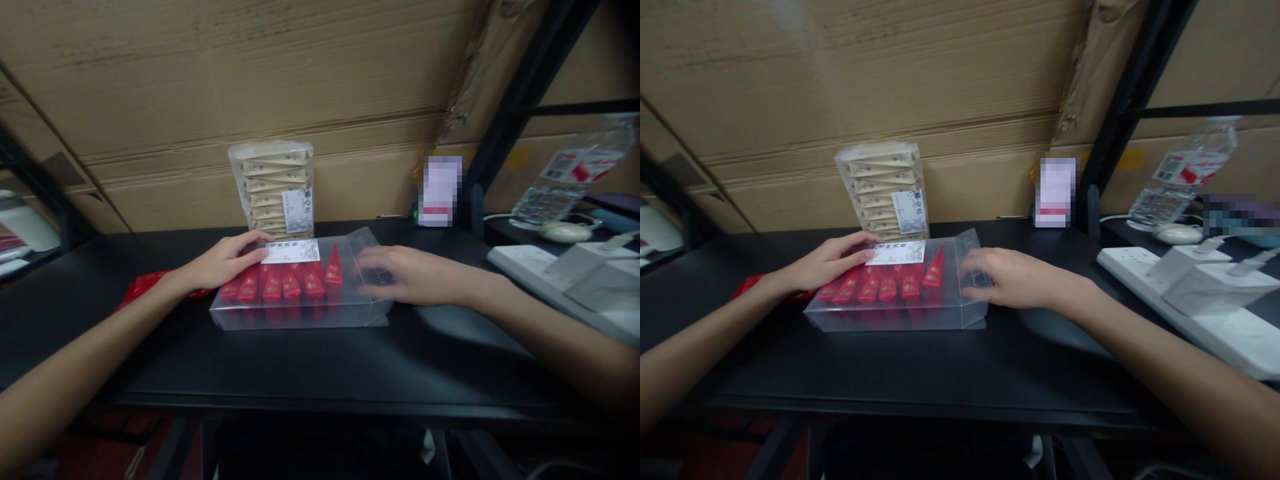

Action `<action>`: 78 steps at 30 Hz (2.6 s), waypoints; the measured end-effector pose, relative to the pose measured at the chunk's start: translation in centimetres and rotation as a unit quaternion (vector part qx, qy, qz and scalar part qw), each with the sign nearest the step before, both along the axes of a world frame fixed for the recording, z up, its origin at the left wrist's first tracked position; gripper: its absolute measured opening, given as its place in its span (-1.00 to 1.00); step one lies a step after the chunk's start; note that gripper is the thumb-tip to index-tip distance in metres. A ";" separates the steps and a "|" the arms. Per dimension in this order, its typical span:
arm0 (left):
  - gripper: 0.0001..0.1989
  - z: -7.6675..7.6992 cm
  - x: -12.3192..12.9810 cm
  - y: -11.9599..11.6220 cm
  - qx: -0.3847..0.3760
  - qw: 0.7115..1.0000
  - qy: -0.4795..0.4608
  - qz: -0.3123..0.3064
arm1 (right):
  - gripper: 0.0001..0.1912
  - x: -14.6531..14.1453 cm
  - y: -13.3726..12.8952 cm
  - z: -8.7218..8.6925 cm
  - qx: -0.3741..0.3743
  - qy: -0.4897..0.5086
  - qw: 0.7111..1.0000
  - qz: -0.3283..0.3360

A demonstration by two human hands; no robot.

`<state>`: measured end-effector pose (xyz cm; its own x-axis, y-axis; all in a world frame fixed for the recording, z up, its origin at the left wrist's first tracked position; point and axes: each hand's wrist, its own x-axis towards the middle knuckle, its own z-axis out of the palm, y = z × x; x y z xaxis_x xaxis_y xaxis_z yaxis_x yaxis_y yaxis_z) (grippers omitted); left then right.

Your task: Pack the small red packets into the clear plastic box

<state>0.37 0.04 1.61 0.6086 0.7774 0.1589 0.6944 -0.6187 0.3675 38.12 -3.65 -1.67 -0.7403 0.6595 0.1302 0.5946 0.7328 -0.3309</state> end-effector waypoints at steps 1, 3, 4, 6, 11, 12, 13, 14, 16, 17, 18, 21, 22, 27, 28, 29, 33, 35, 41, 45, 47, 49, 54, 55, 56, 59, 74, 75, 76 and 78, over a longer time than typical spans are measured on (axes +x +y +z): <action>-0.56 0.0 0.0 0.0 0.002 1.000 0.000 0.000 | -0.65 0.0 0.0 0.0 -0.002 0.001 1.000 -0.001; -0.56 -0.1 -0.1 0.1 0.006 1.000 0.000 -0.002 | -0.65 -0.1 -0.1 0.1 -0.003 0.000 1.000 -0.003; -0.56 -0.2 -0.1 0.2 0.007 1.000 -0.002 -0.003 | -0.65 -0.1 -0.1 0.1 -0.003 -0.002 1.000 -0.004; -0.55 -0.2 -0.1 0.2 0.008 1.000 -0.004 -0.005 | -0.64 -0.1 -0.1 0.0 -0.001 -0.003 1.000 -0.007; -0.55 -0.1 -0.1 0.0 0.008 1.000 -0.002 -0.006 | -0.63 0.1 0.0 -0.2 0.001 -0.001 1.000 -0.002; -0.55 -0.1 0.0 -0.1 0.008 1.000 0.000 -0.003 | -0.63 0.2 0.0 -0.2 0.000 -0.003 1.000 -0.002; -0.54 -0.1 0.0 -0.1 0.008 1.000 0.001 0.000 | -0.62 0.2 0.0 -0.2 -0.001 -0.004 1.000 -0.003; -0.54 -0.1 0.0 -0.1 0.008 1.000 0.002 0.003 | -0.61 0.2 0.0 -0.2 -0.003 -0.005 1.000 -0.003; -0.54 -0.1 0.0 -0.1 0.006 1.000 0.002 0.006 | -0.60 0.3 -0.1 -0.2 -0.005 -0.005 1.000 -0.003; -0.54 -0.1 0.0 -0.1 0.006 1.000 0.002 0.007 | -0.61 0.3 -0.1 -0.2 -0.006 -0.002 1.000 -0.003; -0.54 -0.1 0.0 -0.1 0.006 1.000 0.003 0.009 | -0.62 0.2 -0.2 -0.1 -0.007 0.001 1.000 -0.004; -0.54 -0.1 0.1 -0.1 0.008 1.000 0.005 0.010 | -0.65 0.1 -0.4 0.0 -0.006 0.002 1.000 -0.007; -0.54 -0.1 0.1 -0.1 0.007 1.000 0.004 0.008 | -0.65 0.1 -0.5 0.1 -0.006 -0.001 1.000 -0.008; -0.54 -0.1 0.1 0.0 0.010 1.000 0.004 0.000 | -0.62 0.1 -0.5 0.1 -0.007 -0.003 1.000 -0.009; -0.54 -0.1 0.1 0.0 0.010 1.000 0.003 0.001 | -0.62 0.1 -0.4 0.1 -0.007 -0.003 1.000 -0.008; -0.54 -0.1 0.1 0.0 0.010 1.000 0.002 0.002 | -0.62 0.2 -0.4 0.1 -0.007 -0.004 1.000 -0.008; -0.55 -0.1 0.1 0.0 0.001 1.000 -0.003 0.000 | -0.61 0.2 -0.5 0.1 -0.009 -0.005 1.000 -0.006; -0.56 -0.1 0.1 0.0 -0.001 1.000 -0.005 -0.003 | -0.59 0.2 -0.6 0.1 -0.006 -0.006 1.000 -0.008; -0.55 -0.1 0.1 0.1 0.004 1.000 -0.003 -0.004 | -0.62 0.1 -0.8 0.3 -0.007 -0.002 1.000 -0.018; -0.56 -0.1 0.1 0.1 0.009 1.000 -0.002 -0.001 | -0.61 0.1 -0.9 0.3 -0.006 -0.009 1.000 -0.021; -0.56 -0.1 0.1 0.1 0.008 1.000 -0.004 -0.002 | -0.62 0.1 -0.9 0.4 -0.005 -0.010 1.000 -0.021; -0.55 -0.1 0.1 0.1 0.008 1.000 -0.005 -0.004 | -0.62 0.0 -0.9 0.4 -0.005 -0.010 1.000 -0.020; -0.56 -0.2 0.1 0.2 0.005 1.000 -0.003 -0.007 | -0.62 0.0 -0.9 0.4 -0.008 -0.005 1.000 -0.020; -0.57 -0.2 0.1 0.2 0.005 1.000 -0.004 -0.008 | -0.62 0.0 -0.9 0.4 -0.010 -0.005 1.000 -0.020; -0.57 -0.2 0.1 0.2 0.005 1.000 -0.005 -0.010 | -0.62 0.0 -0.9 0.4 -0.011 -0.005 1.000 -0.020; -0.57 -0.2 0.1 0.2 0.005 1.000 -0.008 -0.010 | -0.62 0.1 -0.9 0.4 -0.013 -0.007 1.000 -0.019; -0.55 -0.2 0.1 0.1 0.007 1.000 -0.008 -0.010 | -0.58 0.2 -0.8 0.2 -0.015 0.000 1.000 -0.013; -0.55 -0.2 0.1 0.0 0.008 1.000 -0.007 -0.010 | -0.58 0.2 -0.9 0.2 -0.015 0.001 1.000 -0.013; -0.56 -0.2 0.1 0.0 0.008 1.000 -0.007 -0.009 | -0.58 0.2 -0.9 0.2 -0.015 0.002 1.000 -0.014; -0.56 -0.1 0.1 0.0 0.010 1.000 -0.006 -0.008 | -0.59 0.2 -0.8 0.2 -0.016 0.002 1.000 -0.014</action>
<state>0.50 0.03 1.47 0.6190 0.7642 0.1813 0.6797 -0.6369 0.3639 38.29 -4.50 -1.45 -0.7213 0.6835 0.1118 0.6129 0.7051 -0.3567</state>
